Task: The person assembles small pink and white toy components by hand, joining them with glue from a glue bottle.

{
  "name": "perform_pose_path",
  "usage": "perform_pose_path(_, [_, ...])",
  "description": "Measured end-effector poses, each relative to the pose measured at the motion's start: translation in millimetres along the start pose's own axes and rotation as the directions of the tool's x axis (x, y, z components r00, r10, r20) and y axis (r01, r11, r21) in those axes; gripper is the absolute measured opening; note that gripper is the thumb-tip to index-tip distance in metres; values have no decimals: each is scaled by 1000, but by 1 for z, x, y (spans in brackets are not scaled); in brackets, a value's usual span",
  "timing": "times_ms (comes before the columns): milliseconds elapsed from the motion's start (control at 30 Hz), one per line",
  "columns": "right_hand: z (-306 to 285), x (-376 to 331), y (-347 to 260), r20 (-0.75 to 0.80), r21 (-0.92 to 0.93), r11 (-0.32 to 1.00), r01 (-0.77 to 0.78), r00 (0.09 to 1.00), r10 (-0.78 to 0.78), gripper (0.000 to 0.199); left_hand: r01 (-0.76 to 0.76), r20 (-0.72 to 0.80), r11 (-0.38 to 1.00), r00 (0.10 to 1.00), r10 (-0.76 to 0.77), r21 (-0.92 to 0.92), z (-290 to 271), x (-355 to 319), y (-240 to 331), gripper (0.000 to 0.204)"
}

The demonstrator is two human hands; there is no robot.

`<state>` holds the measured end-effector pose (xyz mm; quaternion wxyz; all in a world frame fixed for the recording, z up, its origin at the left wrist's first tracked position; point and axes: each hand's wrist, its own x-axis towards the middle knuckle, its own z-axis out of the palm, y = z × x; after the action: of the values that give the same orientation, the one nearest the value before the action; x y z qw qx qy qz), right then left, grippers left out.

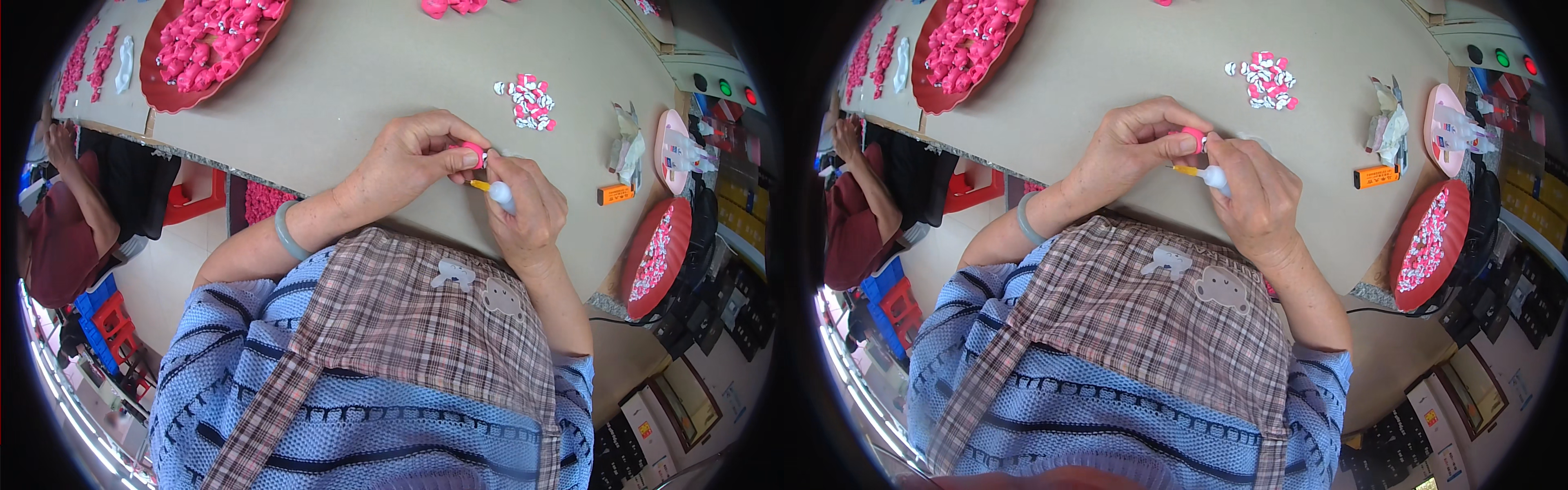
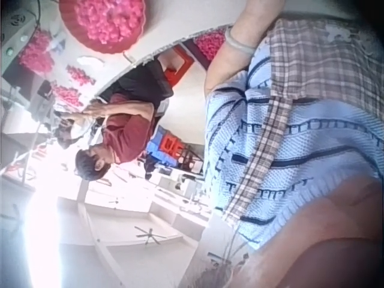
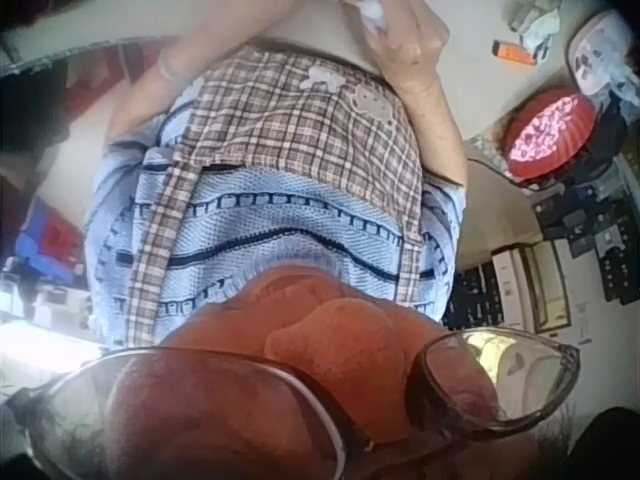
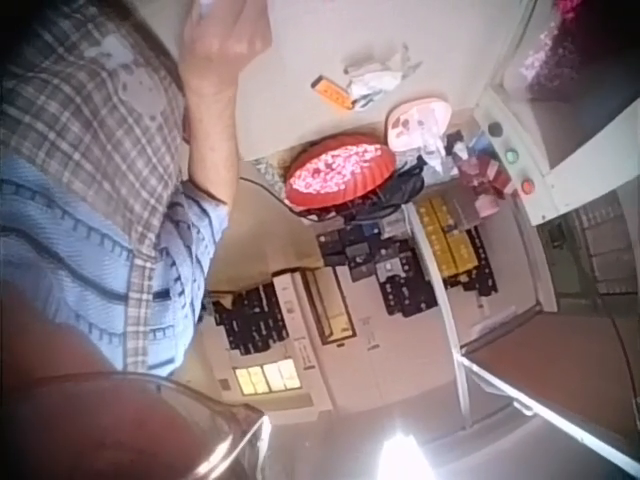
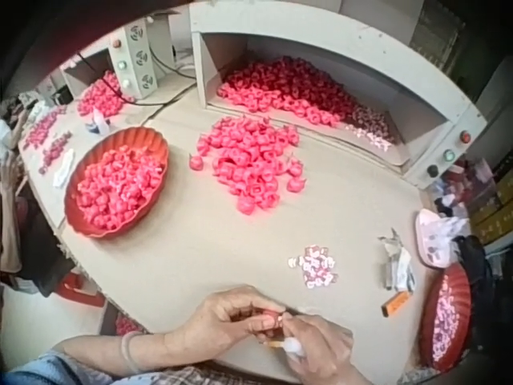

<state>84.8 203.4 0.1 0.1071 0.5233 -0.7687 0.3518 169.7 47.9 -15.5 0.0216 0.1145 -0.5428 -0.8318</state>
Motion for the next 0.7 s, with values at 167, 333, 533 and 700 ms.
perform_pose_path(167, [-5, 0, -2, -54, 134, 985, -111, 991, 119, 32, -12, 77, 999, 997, 16, -50, -5, 0, 4, 18])
perform_pose_path(333, [-6, -5, 3, -84, 157, 972, -175, 978, 189, 34, 170, 143, 931, 981, -129, -324, -14, -4, 10, 25])
perform_pose_path(533, [0, -15, 13, -99, 166, 960, -226, 965, 244, 33, 228, 242, 774, 965, -100, -591, -18, -4, 5, 28])
perform_pose_path(700, [3, -17, 16, -99, 170, 959, -226, 964, 245, 31, 254, 300, 735, 951, -73, -629, -18, 0, 7, 35])
